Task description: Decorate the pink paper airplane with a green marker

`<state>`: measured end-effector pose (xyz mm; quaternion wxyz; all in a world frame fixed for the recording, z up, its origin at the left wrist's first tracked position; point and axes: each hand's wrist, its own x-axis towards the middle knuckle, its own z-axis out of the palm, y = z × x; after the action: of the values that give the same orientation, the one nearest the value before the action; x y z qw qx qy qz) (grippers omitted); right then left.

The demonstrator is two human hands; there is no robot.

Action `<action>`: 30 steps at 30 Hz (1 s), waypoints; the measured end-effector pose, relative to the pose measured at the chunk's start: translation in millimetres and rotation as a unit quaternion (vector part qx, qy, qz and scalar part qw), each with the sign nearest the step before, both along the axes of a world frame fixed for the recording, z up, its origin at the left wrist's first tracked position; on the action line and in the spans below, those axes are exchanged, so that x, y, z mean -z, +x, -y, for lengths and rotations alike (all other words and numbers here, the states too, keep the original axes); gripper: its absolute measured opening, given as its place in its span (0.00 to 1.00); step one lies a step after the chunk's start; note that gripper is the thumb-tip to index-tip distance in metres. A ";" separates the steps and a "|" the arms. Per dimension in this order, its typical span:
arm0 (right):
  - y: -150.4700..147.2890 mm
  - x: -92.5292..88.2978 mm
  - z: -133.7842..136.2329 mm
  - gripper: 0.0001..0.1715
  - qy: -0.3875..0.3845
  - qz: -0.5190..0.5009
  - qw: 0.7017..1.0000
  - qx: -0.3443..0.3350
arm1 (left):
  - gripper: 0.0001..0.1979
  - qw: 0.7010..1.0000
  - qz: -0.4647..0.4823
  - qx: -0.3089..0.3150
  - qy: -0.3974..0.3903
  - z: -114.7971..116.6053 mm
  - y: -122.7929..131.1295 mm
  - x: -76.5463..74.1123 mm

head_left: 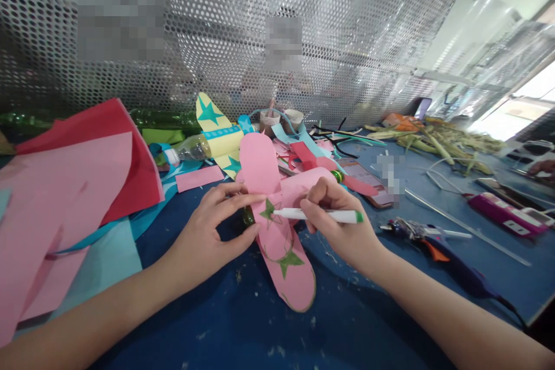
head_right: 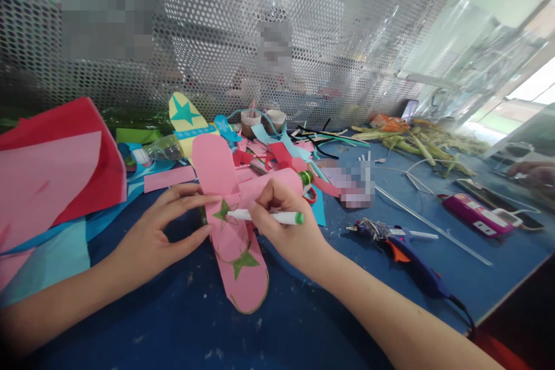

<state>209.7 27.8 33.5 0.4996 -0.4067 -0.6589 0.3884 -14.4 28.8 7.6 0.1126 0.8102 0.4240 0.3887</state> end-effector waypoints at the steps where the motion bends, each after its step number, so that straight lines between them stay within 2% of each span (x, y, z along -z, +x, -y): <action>1: 0.1 0.3 0.1 0.13 0.001 0.000 1.000 -0.002 | 0.14 1.000 -0.001 0.000 0.002 0.1 0.0 -0.2; 12: 0.5 -0.2 -0.2 0.13 -0.003 0.002 1.000 0.000 | 0.14 1.000 -0.003 -0.002 0.016 0.0 0.4 1.3; 21: 0.4 0.2 -0.7 0.13 0.002 0.012 1.000 0.006 | 0.14 1.000 0.004 0.003 0.003 0.8 1.6 -1.1; 30: 0.2 0.4 -0.5 0.13 0.004 0.011 1.000 0.020 | 0.14 1.000 0.007 0.001 -0.007 -0.2 -0.3 3.0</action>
<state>209.9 28.3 33.1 0.5016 -0.4216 -0.6578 0.3714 -14.7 29.0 4.6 0.1214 0.8072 0.4250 0.3913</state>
